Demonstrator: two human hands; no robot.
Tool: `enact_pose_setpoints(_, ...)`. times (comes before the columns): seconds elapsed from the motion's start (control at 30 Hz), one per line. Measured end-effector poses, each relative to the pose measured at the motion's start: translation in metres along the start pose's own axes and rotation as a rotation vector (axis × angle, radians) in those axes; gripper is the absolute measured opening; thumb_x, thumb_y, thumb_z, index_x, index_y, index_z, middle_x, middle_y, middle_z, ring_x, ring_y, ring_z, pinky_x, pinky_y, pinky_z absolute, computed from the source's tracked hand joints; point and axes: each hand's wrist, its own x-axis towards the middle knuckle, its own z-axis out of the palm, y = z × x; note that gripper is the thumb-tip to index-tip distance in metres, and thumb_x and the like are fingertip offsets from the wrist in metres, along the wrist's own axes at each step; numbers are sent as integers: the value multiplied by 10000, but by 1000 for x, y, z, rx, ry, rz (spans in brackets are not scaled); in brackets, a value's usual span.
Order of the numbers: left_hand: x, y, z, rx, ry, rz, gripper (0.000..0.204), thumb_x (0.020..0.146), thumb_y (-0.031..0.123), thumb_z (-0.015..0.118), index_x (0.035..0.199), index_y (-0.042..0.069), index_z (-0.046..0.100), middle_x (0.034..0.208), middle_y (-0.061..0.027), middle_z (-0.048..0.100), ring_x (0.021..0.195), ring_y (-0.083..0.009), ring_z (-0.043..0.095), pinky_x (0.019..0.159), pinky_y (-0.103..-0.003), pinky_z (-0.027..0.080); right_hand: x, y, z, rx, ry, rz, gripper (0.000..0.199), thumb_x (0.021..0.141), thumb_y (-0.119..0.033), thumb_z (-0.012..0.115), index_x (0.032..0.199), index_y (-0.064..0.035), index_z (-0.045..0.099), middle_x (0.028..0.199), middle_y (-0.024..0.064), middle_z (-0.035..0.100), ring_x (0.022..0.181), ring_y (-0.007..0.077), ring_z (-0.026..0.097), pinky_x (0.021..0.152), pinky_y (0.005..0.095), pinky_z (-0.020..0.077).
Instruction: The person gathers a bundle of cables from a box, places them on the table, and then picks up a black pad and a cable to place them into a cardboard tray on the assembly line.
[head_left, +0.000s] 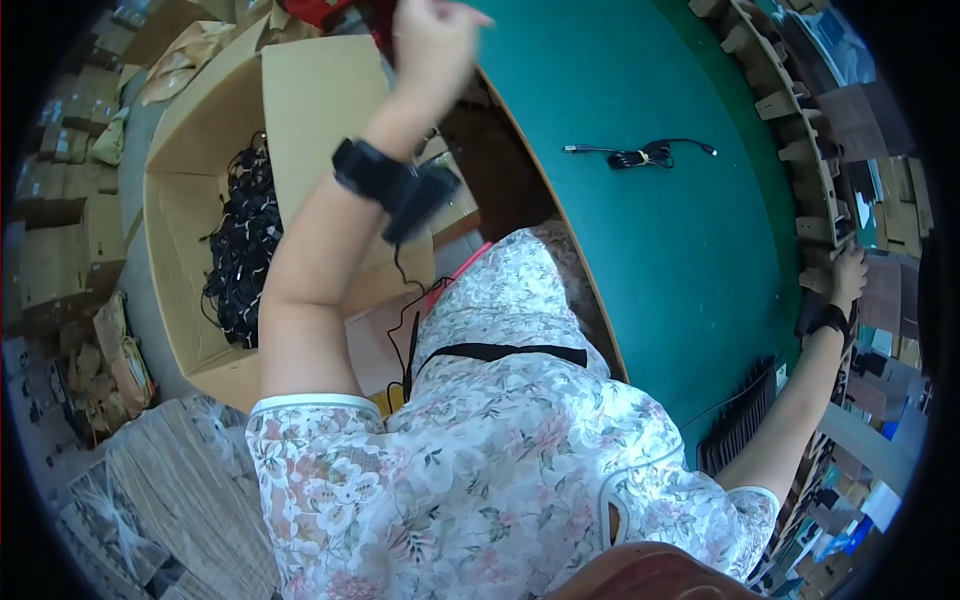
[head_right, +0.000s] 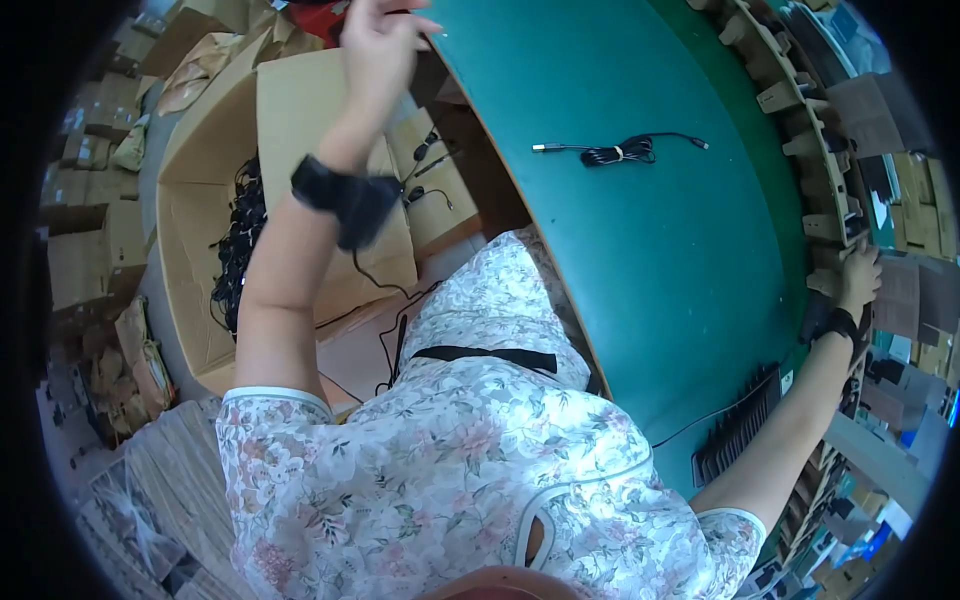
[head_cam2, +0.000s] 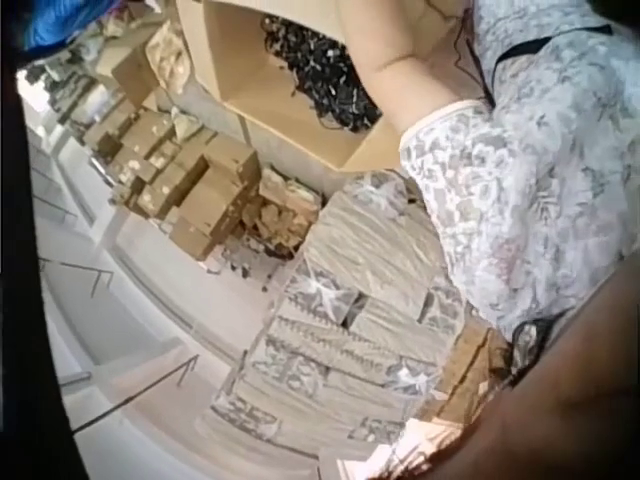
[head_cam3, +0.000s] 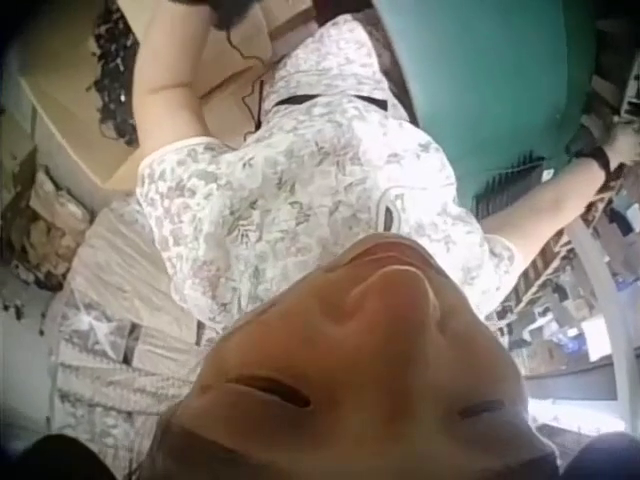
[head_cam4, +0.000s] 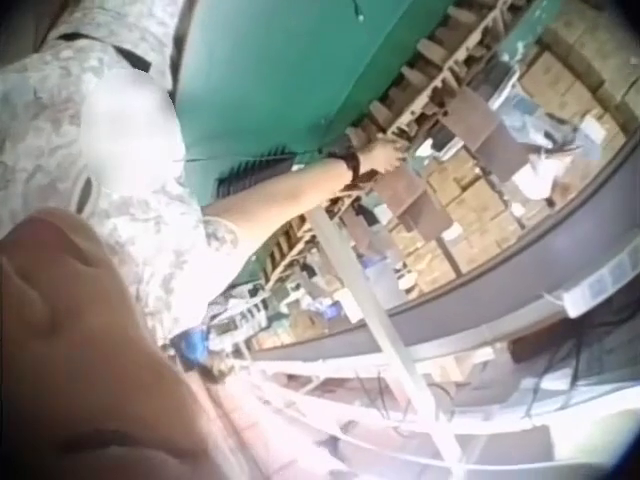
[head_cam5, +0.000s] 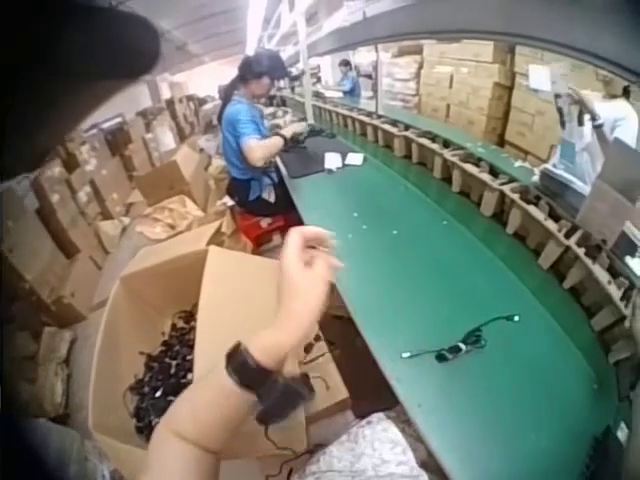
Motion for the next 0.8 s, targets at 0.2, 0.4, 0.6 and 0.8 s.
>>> enact_pose_setpoints(0.2,2,-156,-41,447,304,-498,253,767,72,543,1007,28,474,1095,-215,511,1037,-322,503,883,-404,393,-67,-168,-49,572,326,-931,481,858,-304,561,1260,-59,459,1260,162,476,1138,365,454,960,476,349)
enact_pose_setpoints(0.4,-122,-286,18,973,8,-776,296,816,54,443,1108,20,479,1204,-218,450,1097,-374,431,945,-452,342,-154,-275,-40,504,-24,-1264,415,781,-242,637,1119,-28,523,1124,148,511,1039,327,480,904,413,376)
enact_pose_setpoints(0.6,-242,-359,9,1325,-391,-1174,371,895,173,347,1233,54,446,1319,-154,393,1237,-325,334,1010,-456,284,-138,-337,4,729,-194,-867,206,831,-147,605,968,-10,535,927,136,534,852,272,508,780,369,412)
enact_pose_setpoints(0.8,-331,-402,-73,1801,-354,-891,270,852,163,423,1099,86,502,1130,-132,492,1135,-294,425,964,-420,329,-133,-322,15,919,-244,-824,211,926,-156,474,1065,2,467,934,104,530,844,205,490,792,323,396)
